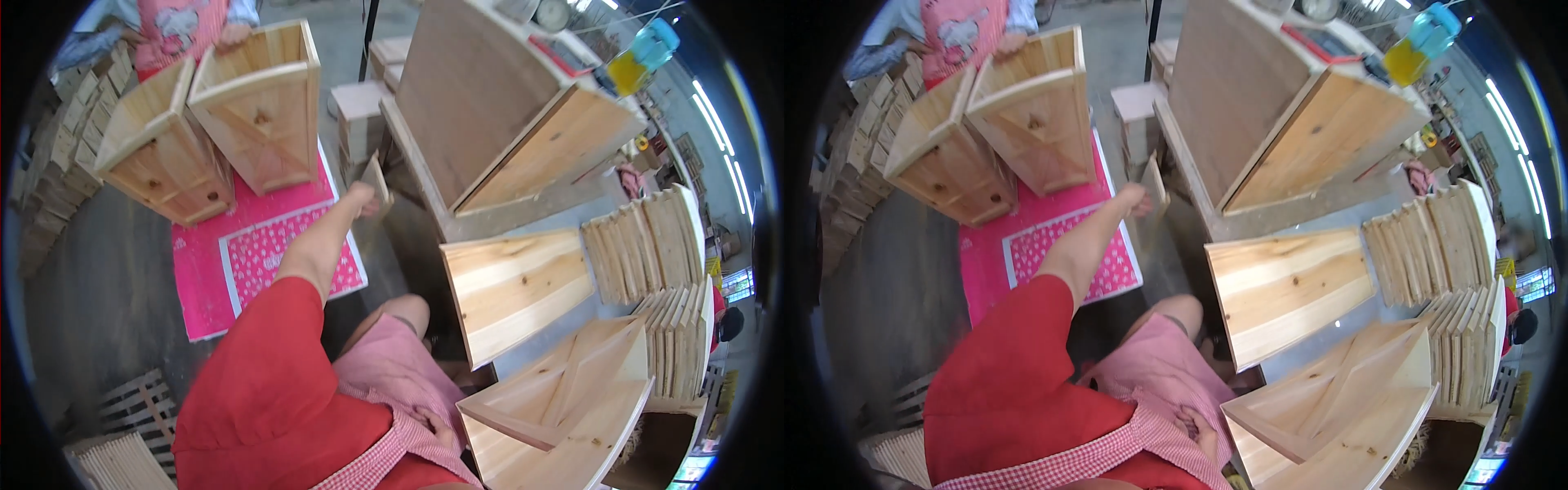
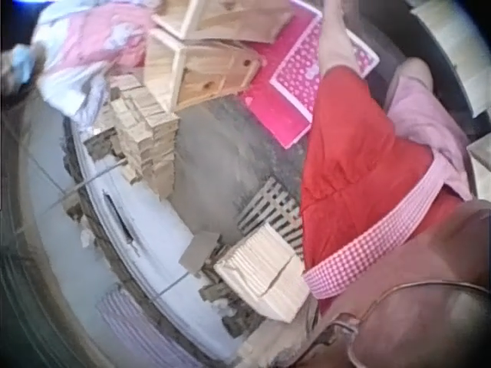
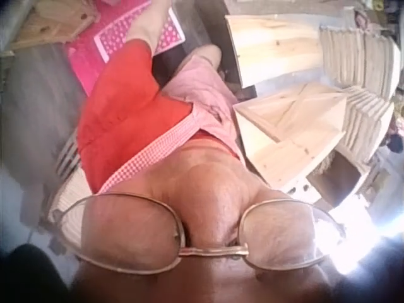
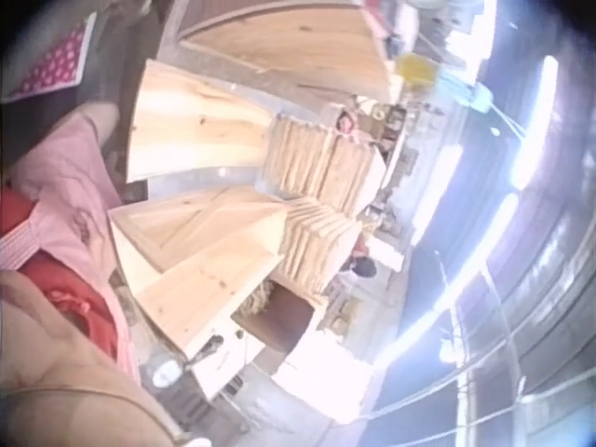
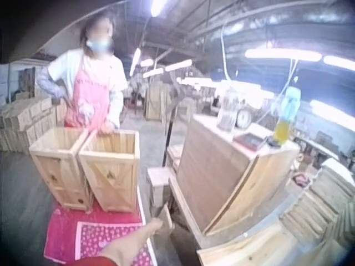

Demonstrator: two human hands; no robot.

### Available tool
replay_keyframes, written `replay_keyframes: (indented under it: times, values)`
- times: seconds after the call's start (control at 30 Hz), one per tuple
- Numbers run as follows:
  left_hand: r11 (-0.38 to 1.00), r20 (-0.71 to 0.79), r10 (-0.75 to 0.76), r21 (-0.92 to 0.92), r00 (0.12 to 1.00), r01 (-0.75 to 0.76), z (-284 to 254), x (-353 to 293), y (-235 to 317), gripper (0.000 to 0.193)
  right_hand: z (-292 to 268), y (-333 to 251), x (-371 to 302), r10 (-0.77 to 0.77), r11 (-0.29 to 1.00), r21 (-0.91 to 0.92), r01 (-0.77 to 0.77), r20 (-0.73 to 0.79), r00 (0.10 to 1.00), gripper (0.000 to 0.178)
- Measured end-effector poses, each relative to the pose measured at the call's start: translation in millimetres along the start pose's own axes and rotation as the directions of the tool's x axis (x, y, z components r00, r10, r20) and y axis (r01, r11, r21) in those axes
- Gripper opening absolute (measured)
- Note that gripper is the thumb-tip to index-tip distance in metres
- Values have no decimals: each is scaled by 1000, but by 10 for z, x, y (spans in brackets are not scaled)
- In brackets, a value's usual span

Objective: Assembling wooden panels into boxes using glue and rubber bands.

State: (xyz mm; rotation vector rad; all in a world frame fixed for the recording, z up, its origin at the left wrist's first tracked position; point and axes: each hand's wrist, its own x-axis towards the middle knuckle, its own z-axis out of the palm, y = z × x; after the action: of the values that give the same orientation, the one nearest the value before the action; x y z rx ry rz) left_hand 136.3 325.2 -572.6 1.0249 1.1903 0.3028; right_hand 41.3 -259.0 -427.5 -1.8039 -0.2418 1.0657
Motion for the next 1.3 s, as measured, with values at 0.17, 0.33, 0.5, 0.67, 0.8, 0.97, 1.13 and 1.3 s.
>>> replay_keyframes:
  times: [0.17, 0.33, 0.5, 0.67, 0.8, 0.97, 1.13, 1.3]
  values:
    - [961, 172, 277, -31, 945, -276, -378, -897, 1111, 15, 16, -290, -177, -146, 970, -184, 158, 78, 986, 37]
    - [595, 330, 795, -268, 508, -757, -516, -2343, 2979, 25, -26, -199, -314, -285, 938, -179, 297, 88, 954, 37]
    - [270, 82, 962, -427, 260, -863, -335, -3934, 4087, 31, 13, -434, -535, -136, 991, 3, 136, 67, 989, 35]
    - [392, 307, 904, -326, 296, -860, 151, -4092, 3480, 23, -34, -78, -371, -302, 938, -155, 309, 70, 951, 35]
    - [652, 560, 670, -128, 488, -748, 319, -3561, 2135, 21, -155, -1, -308, -331, 899, -269, 347, 101, 938, 36]
    - [863, 538, 220, 282, 814, -420, 232, -2739, 424, 21, -302, 259, -221, -231, 888, -401, 222, 27, 973, 37]
    - [883, 630, 112, 292, 769, -368, -57, -2325, -66, 32, -252, -5, -366, -443, 757, -514, 403, 50, 895, 30]
    - [863, 830, 239, 58, 504, -503, 1038, -3814, 870, 37, -231, 449, -132, -440, 864, -264, 429, 17, 898, 28]
